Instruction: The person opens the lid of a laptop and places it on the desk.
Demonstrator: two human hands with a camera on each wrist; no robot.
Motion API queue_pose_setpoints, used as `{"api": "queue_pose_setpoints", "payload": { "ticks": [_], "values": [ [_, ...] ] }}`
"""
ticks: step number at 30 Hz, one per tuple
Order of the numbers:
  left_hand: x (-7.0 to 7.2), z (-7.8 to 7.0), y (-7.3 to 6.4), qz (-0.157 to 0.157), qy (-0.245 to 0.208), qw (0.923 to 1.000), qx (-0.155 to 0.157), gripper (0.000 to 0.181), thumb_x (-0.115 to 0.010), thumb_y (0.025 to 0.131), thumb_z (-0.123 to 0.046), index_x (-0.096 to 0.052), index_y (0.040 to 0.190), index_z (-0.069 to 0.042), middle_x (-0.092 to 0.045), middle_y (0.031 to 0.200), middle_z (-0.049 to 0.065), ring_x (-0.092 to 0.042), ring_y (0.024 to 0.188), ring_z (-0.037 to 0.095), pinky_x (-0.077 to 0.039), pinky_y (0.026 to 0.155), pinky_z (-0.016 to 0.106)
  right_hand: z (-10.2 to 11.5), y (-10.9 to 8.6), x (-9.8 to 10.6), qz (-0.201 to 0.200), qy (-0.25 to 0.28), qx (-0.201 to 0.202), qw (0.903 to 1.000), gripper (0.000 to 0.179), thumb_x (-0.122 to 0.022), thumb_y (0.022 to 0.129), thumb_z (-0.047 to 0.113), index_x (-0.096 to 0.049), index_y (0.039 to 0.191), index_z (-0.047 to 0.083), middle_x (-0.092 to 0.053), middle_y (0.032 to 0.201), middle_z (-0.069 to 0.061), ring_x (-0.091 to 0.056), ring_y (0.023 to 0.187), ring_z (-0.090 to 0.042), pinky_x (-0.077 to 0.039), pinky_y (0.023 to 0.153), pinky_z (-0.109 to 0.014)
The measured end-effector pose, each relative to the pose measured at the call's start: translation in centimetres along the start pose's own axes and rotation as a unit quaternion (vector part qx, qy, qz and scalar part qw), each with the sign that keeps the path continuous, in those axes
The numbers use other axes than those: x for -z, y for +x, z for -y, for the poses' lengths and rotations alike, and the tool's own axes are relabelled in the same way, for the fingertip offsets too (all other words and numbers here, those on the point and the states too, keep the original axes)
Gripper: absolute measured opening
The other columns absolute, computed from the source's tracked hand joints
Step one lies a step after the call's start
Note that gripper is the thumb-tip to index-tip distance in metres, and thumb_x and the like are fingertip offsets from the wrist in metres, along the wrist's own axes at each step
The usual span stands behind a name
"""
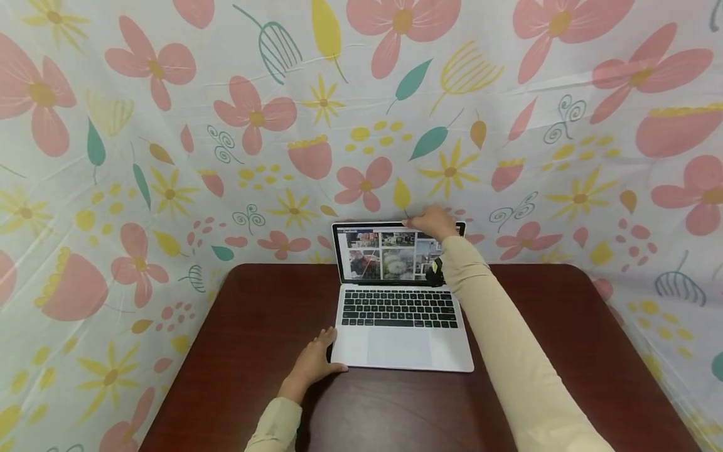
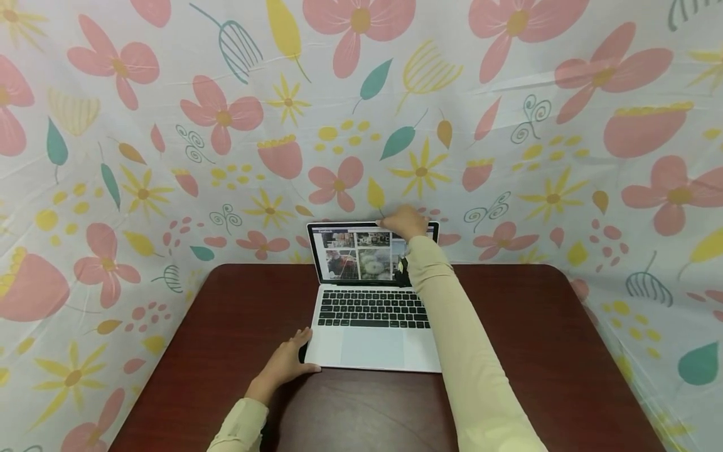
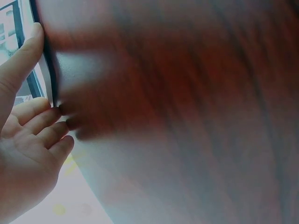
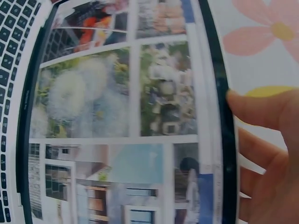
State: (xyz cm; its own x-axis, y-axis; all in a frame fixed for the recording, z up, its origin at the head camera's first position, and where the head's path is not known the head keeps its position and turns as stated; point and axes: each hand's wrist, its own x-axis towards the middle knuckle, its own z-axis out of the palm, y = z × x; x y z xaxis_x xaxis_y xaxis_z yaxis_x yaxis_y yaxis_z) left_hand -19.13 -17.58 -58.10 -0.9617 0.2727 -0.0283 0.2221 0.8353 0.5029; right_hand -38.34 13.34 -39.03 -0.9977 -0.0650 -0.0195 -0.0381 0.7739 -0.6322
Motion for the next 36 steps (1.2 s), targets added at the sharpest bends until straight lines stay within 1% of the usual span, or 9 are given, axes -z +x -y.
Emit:
{"api": "queue_pose_setpoints", "payload": {
  "ticks": [3, 6, 10, 13, 17, 21, 26, 33, 36],
  "values": [
    [-0.2, -0.1, 0.0, 0.005, 0.001, 1.0000, 0.001, 0.093, -0.085, 0.070, -0.038, -0.044, 0.140, 0.007, -0.043, 0.143, 0.025, -0.040, 0.132, 0.043, -0.037, 0.103, 0.058, -0.3, -0.1, -0.7, -0.047, -0.009, 0.009, 0.9988, 0.037, -0.064, 0.089, 0.041, -0.075, 0.079, 0.007, -0.070, 0.081, -0.008, -0.059, 0.100, -0.035, -0.010, 0.111, -0.064],
    [-0.4, -0.1, 0.0, 0.009, 0.003, 1.0000, 0.003, 0.093, -0.085, 0.070, -0.039, -0.044, 0.140, 0.007, -0.042, 0.144, 0.025, -0.040, 0.132, 0.043, -0.037, 0.104, 0.057, -0.5, -0.2, -1.4, -0.087, -0.018, 0.009, 0.9960, 0.036, -0.063, 0.091, 0.041, -0.078, 0.099, 0.009, -0.073, 0.099, -0.011, -0.057, 0.112, -0.033, -0.006, 0.114, -0.058],
    [-0.6, -0.3, 0.1, 0.008, 0.000, 1.0000, 0.006, 0.094, -0.086, 0.069, -0.038, -0.044, 0.140, 0.006, -0.042, 0.144, 0.025, -0.040, 0.132, 0.043, -0.037, 0.104, 0.057, -0.7, 0.0, -2.2, -0.138, -0.020, 0.011, 0.9902, 0.035, -0.063, 0.091, 0.040, -0.078, 0.098, 0.009, -0.073, 0.093, -0.012, -0.058, 0.110, -0.033, -0.004, 0.115, -0.056],
    [-0.6, -0.4, 0.1, 0.007, 0.002, 1.0000, 0.005, 0.093, -0.086, 0.069, -0.038, -0.044, 0.140, 0.006, -0.042, 0.144, 0.025, -0.041, 0.131, 0.044, -0.037, 0.104, 0.057, -0.8, 0.1, -2.7, -0.168, -0.021, 0.016, 0.9855, 0.033, -0.064, 0.091, 0.039, -0.078, 0.099, 0.010, -0.073, 0.098, -0.012, -0.057, 0.112, -0.034, -0.003, 0.115, -0.057],
    [-0.7, -0.5, 0.2, 0.010, 0.002, 0.9999, 0.004, 0.093, -0.085, 0.069, -0.039, -0.044, 0.140, 0.006, -0.042, 0.144, 0.025, -0.041, 0.131, 0.044, -0.037, 0.104, 0.057, -1.1, 0.1, -3.0, -0.185, -0.025, 0.021, 0.9822, 0.032, -0.064, 0.091, 0.038, -0.077, 0.103, 0.011, -0.069, 0.109, -0.014, -0.052, 0.118, -0.035, -0.002, 0.116, -0.057],
    [-0.7, -0.5, 0.2, 0.011, 0.000, 0.9999, 0.002, 0.093, -0.085, 0.069, -0.038, -0.044, 0.140, 0.006, -0.042, 0.144, 0.025, -0.040, 0.132, 0.043, -0.037, 0.104, 0.057, -1.4, 0.1, -3.1, -0.189, -0.026, 0.033, 0.9812, 0.032, -0.064, 0.091, 0.039, -0.077, 0.104, 0.012, -0.070, 0.108, -0.012, -0.054, 0.116, -0.034, -0.003, 0.115, -0.057],
    [-0.4, -0.5, 0.1, 0.003, -0.007, 1.0000, 0.005, 0.093, -0.087, 0.068, -0.036, -0.044, 0.139, 0.008, -0.043, 0.143, 0.026, -0.040, 0.132, 0.043, -0.037, 0.103, 0.058, -1.6, -0.2, -3.5, -0.199, -0.021, 0.069, 0.9774, 0.032, -0.064, 0.092, 0.038, -0.076, 0.107, 0.013, -0.071, 0.107, -0.010, -0.055, 0.114, -0.033, -0.004, 0.114, -0.058],
    [0.0, -0.3, 0.1, -0.001, -0.004, 0.9999, 0.011, 0.094, -0.087, 0.068, -0.037, -0.045, 0.140, 0.007, -0.043, 0.143, 0.026, -0.040, 0.131, 0.044, -0.036, 0.104, 0.057, -1.8, -1.0, -4.2, -0.248, -0.023, 0.142, 0.9581, 0.032, -0.067, 0.090, 0.037, -0.076, 0.107, 0.011, -0.071, 0.104, -0.012, -0.058, 0.105, -0.034, -0.012, 0.110, -0.061],
    [-0.1, -0.1, 0.1, -0.001, -0.003, 0.9999, 0.010, 0.094, -0.087, 0.068, -0.036, -0.045, 0.139, 0.007, -0.043, 0.143, 0.026, -0.040, 0.132, 0.043, -0.036, 0.105, 0.057, -2.1, -1.3, -4.5, -0.247, -0.041, 0.152, 0.9561, 0.036, -0.065, 0.091, 0.040, -0.074, 0.110, 0.010, -0.069, 0.108, -0.015, -0.055, 0.108, -0.036, -0.010, 0.111, -0.062]
  ]
}}
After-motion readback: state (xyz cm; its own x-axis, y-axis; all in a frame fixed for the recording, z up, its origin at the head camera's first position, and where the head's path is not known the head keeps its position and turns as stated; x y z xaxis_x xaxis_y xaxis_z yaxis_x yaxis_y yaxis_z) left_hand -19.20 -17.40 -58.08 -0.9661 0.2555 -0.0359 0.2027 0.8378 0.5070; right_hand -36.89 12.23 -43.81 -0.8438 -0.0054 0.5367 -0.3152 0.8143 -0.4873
